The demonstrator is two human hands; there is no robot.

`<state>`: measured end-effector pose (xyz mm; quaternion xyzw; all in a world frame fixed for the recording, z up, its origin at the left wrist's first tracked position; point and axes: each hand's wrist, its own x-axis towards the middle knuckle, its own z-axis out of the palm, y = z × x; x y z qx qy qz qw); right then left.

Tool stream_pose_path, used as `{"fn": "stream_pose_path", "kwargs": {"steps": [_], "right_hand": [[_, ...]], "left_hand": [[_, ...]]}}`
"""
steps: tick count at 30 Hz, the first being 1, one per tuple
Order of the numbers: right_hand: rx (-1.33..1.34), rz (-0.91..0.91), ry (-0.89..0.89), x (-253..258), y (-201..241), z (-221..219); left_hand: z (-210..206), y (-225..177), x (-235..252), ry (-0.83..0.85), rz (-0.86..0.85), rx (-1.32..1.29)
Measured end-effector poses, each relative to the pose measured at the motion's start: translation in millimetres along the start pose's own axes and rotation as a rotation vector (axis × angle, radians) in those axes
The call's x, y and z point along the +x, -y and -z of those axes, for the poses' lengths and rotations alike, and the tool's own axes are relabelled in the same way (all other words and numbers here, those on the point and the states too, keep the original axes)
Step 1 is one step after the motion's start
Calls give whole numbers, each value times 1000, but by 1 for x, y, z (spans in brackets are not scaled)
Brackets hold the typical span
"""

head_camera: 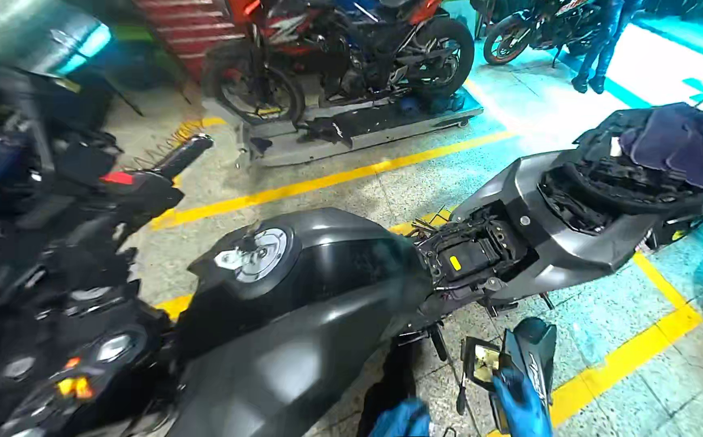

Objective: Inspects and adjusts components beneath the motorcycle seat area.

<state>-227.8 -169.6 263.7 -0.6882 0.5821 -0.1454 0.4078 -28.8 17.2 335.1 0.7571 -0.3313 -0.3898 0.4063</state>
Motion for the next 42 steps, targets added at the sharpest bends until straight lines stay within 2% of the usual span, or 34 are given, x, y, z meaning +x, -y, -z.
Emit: {"fn": "stream_pose_path", "kwargs": {"steps": [3, 5, 7, 10, 13, 17, 19, 22, 25, 33, 38, 42], "right_hand": [[-106, 138, -56, 86, 73, -34], [-219, 258, -38, 130, 113, -65], [-372, 319, -2, 161, 133, -88], [-506, 351, 3, 180, 140, -104], [-594, 421, 9, 187, 142, -104], [-721, 850, -82, 196, 124, -107], [-700, 924, 1, 193, 122, -102], [-652, 897, 123, 192, 122, -94], [-634, 822, 150, 197, 131, -89], [-854, 651, 340, 196, 170, -83], [-970, 511, 400, 200, 189, -89], [-1006, 509, 404, 201, 188, -92]], "left_hand": [[43, -63, 66, -232, -171, -64], [74, -83, 94, -348, -332, -58], [102, -90, 112, -402, -351, -47], [129, -85, 133, -492, -278, -33], [140, -75, 149, -543, -276, 61], [138, -74, 156, -556, -353, 259], [137, -73, 156, -562, -366, 300], [136, -72, 157, -568, -355, 334], [136, -73, 159, -562, -348, 361], [134, -72, 159, -576, -358, 351], [134, -72, 159, -584, -369, 346], [134, -70, 160, -591, -380, 340]]}}
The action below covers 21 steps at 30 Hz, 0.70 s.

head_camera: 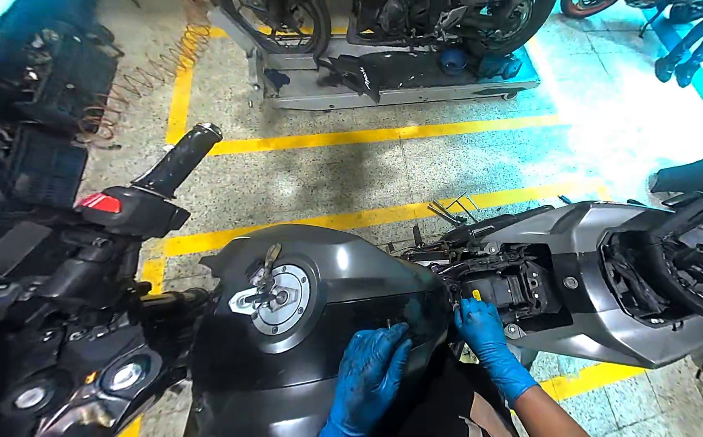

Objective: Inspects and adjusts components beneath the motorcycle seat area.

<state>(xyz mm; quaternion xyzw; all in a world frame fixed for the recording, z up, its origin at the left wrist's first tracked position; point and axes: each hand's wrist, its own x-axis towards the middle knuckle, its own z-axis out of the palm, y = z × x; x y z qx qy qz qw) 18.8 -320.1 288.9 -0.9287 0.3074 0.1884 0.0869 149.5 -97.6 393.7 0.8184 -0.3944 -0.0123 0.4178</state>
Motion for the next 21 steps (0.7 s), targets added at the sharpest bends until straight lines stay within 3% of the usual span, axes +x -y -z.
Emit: {"fn": "stream_pose_path", "kwargs": {"steps": [5, 9, 15, 21], "right_hand": [[38, -83, 156, 3, -5, 8], [80, -136, -68, -7, -22, 16], [-62, 71, 185, 1, -8, 15], [-98, -34, 400, 16, 4, 25]], "left_hand": [[0, 0, 1, -1, -7, -21], [0, 0, 1, -19, -6, -56], [-1, 0, 1, -24, 1, -84], [0, 2, 1, -21, -15, -84]]}}
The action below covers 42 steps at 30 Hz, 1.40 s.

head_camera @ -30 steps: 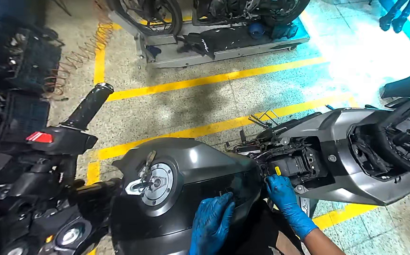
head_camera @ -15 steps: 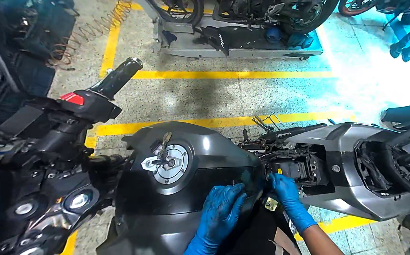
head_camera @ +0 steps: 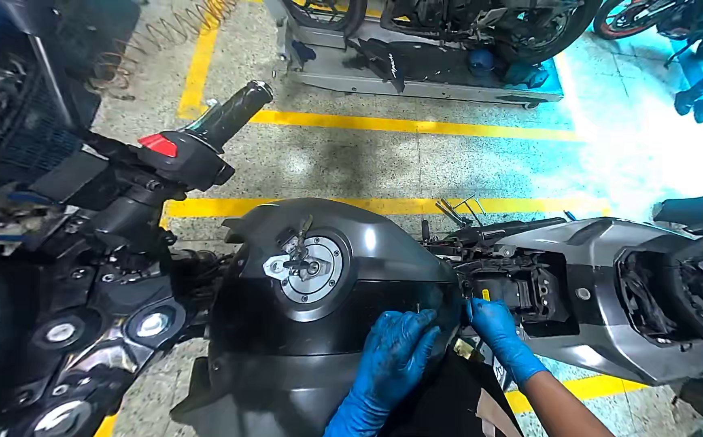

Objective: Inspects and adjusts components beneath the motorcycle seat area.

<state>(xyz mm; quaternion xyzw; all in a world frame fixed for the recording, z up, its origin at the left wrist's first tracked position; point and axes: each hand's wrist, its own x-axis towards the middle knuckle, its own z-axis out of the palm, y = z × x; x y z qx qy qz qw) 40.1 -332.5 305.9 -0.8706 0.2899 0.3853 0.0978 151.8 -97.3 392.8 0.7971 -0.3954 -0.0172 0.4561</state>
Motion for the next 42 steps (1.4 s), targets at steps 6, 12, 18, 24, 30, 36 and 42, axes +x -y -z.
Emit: {"fn": "stream_pose_path", "kwargs": {"steps": [6, 12, 18, 24, 30, 36, 42], "right_hand": [[-16, 52, -59, -4, -6, 1], [73, -21, 42, -2, -2, 0], [808, 405, -521, -98, 4, 23], [1432, 427, -152, -136, 15, 21], [1426, 378, -302, -129, 9, -3], [1655, 176, -380, -105, -9, -28], [1337, -44, -567, -31, -37, -61]], "left_hand": [[0, 1, 0, 8, -2, 9], [2, -4, 2, 73, 8, 18], [-7, -40, 2, 304, 165, 24], [-30, -50, 4, 578, 71, -2], [-35, -56, 8, 762, 82, 18], [-61, -54, 32, 881, 79, 62], [-111, -17, 113, 996, 118, 399]]}}
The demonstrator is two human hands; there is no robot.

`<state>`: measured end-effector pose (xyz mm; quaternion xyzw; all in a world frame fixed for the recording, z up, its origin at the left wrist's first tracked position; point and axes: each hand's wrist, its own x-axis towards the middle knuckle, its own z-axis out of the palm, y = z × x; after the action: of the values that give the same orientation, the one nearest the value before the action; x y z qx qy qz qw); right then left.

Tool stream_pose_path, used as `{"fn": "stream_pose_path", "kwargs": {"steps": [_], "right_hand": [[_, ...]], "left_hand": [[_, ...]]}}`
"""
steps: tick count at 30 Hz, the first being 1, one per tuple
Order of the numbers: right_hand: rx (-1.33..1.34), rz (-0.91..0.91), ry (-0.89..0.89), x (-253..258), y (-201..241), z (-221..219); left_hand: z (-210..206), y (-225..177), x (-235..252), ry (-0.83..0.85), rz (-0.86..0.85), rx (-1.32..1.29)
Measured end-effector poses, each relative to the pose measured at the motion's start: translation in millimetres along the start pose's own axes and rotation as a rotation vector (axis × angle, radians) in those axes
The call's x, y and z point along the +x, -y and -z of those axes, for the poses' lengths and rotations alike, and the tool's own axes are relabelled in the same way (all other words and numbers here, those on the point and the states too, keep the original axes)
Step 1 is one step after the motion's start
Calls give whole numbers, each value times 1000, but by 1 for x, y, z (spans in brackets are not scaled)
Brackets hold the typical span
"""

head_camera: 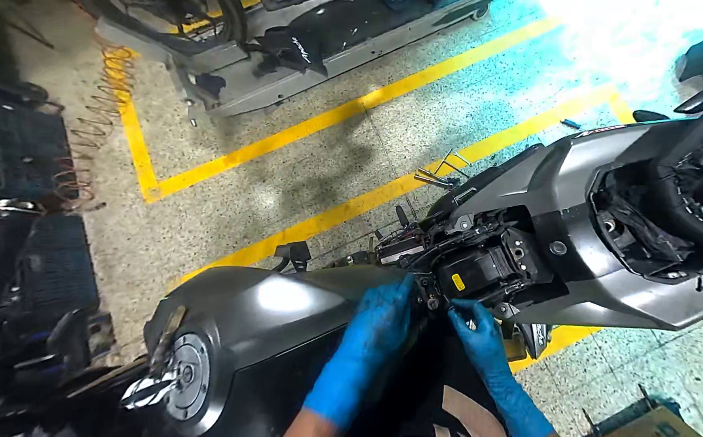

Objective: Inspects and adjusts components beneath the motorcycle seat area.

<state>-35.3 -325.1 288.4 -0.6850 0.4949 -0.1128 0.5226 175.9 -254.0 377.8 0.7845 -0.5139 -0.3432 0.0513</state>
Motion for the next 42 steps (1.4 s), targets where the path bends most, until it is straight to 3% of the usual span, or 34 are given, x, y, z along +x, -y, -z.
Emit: {"fn": "stream_pose_path", "kwargs": {"steps": [3, 8, 13, 20, 25, 32, 35, 39, 42], "right_hand": [[-155, 43, 82, 28, 2, -17], [-318, 151, 36, 40, 2, -34], [-417, 220, -28, 39, 9, -32], [-740, 381, 137, 47, 29, -34], [-857, 87, 245, 55, 57, -45], [-612, 26, 255, 58, 44, -41], [-617, 112, 285, 62, 40, -39], [-871, 337, 269, 70, 43, -40], [-1032, 252, 341, 68, 66, -45]], "left_hand": [[8, 6, 62, 399, 162, 132], [-10, 10, 106, 648, 308, 142], [-8, 24, 120, 674, 325, 24], [-2, 25, 119, 668, 363, -2], [1, 18, 113, 643, 356, 14], [9, 18, 112, 667, 306, 27], [10, 22, 115, 688, 278, 41], [9, 25, 115, 680, 250, 43], [9, 25, 112, 667, 264, 37]]}}
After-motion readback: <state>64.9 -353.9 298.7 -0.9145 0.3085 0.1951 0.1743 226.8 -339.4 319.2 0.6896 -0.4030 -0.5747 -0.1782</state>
